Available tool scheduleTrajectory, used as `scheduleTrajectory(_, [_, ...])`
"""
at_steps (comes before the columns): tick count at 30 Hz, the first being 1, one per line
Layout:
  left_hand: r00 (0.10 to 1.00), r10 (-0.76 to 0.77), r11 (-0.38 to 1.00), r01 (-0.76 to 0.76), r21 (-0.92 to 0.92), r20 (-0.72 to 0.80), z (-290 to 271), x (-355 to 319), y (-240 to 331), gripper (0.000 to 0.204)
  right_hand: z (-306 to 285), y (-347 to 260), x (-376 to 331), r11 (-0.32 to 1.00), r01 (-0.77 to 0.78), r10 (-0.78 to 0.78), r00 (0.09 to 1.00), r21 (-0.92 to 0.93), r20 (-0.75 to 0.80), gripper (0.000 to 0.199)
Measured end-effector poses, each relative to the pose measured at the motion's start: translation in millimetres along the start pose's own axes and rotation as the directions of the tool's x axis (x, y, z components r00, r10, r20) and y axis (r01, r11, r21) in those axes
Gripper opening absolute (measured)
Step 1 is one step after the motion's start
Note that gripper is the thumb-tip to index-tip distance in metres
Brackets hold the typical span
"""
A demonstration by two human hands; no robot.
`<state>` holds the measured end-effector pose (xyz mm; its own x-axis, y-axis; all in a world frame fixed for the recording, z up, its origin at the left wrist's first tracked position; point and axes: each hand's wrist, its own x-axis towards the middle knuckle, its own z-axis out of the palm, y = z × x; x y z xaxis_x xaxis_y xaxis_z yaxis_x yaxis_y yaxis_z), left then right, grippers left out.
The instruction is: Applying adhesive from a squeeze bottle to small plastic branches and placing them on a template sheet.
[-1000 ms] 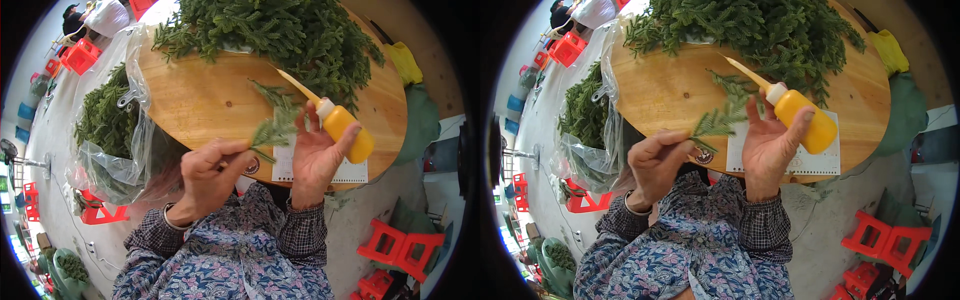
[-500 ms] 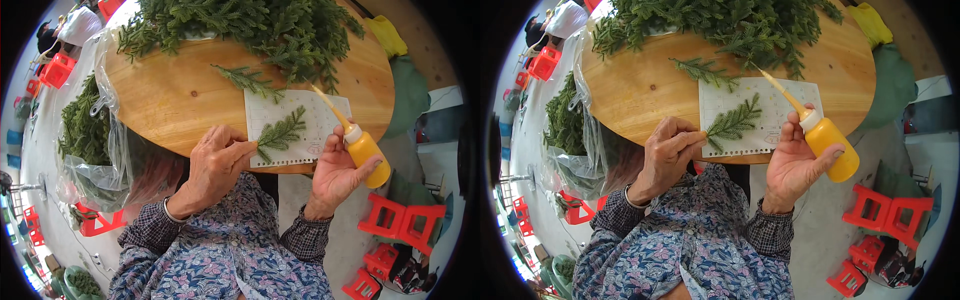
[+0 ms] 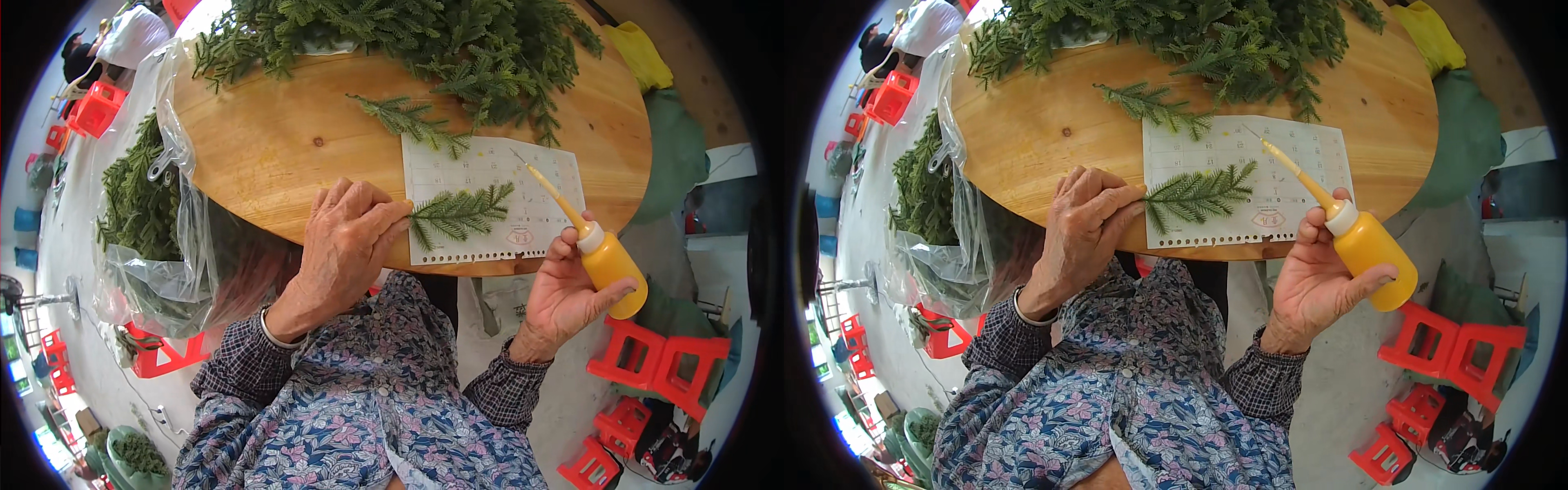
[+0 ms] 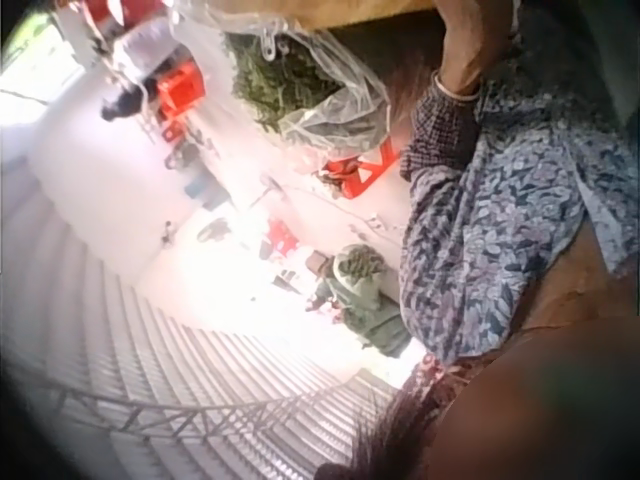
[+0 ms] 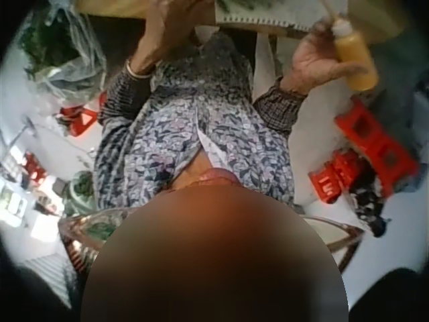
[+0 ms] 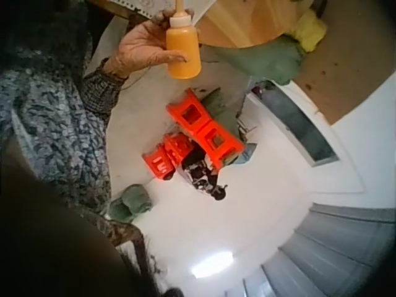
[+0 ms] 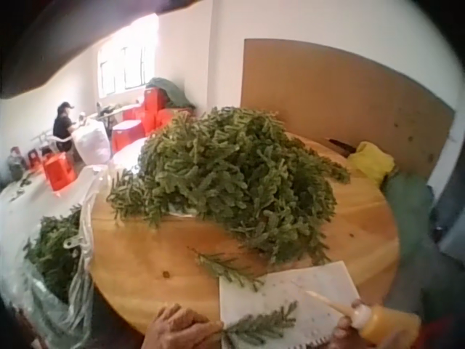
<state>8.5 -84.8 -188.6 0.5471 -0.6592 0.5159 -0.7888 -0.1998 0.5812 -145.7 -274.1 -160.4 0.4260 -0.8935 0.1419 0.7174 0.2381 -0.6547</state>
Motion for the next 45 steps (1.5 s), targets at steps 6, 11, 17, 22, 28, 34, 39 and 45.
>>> scheduleTrajectory(6, [0.995, -0.077, 0.992, 0.083, -0.095, 0.062, 5, -1, 12, 0.013, -14, -20, -1, 0.994, 0.081, -0.090, 0.988, -0.079, -0.122, 0.065])
scheduleTrajectory(11, [0.995, -0.067, 0.992, 0.074, -0.104, 0.071, 8, 1, 14, 0.014, -11, -29, -12, 0.989, 0.031, -0.041, 0.997, -0.142, -0.072, 0.065])
scheduleTrajectory(17, [0.998, -0.049, 0.993, 0.052, -0.111, 0.025, 3, 2, 12, 0.018, 4, -16, -20, 0.950, 0.031, -0.031, 1.000, -0.310, 0.003, 0.065])
scheduleTrajectory(22, [0.999, -0.030, 0.999, 0.031, -0.021, 0.025, 0, -2, 7, 0.019, 11, -4, -29, 0.915, 0.015, 0.035, 0.993, -0.402, 0.116, 0.065])
scheduleTrajectory(28, [0.999, -0.027, 1.000, 0.026, 0.012, 0.033, -4, -6, 0, 0.017, 22, 8, -38, 0.901, -0.016, 0.083, 0.987, -0.434, 0.135, 0.064])
scheduleTrajectory(34, [1.000, -0.018, 1.000, 0.018, 0.007, 0.021, -6, -10, -5, 0.015, 27, 14, -43, 0.896, -0.024, 0.090, 0.988, -0.444, 0.127, 0.064])
scheduleTrajectory(39, [0.999, -0.032, 0.999, 0.032, 0.015, 0.028, -11, -8, -3, 0.016, 29, 16, -44, 0.890, -0.036, 0.106, 0.986, -0.455, 0.130, 0.063])
scheduleTrajectory(45, [0.999, -0.025, 1.000, 0.025, 0.015, 0.029, -11, -8, -4, 0.016, 32, 17, -43, 0.883, -0.013, 0.085, 0.987, -0.469, 0.134, 0.062])
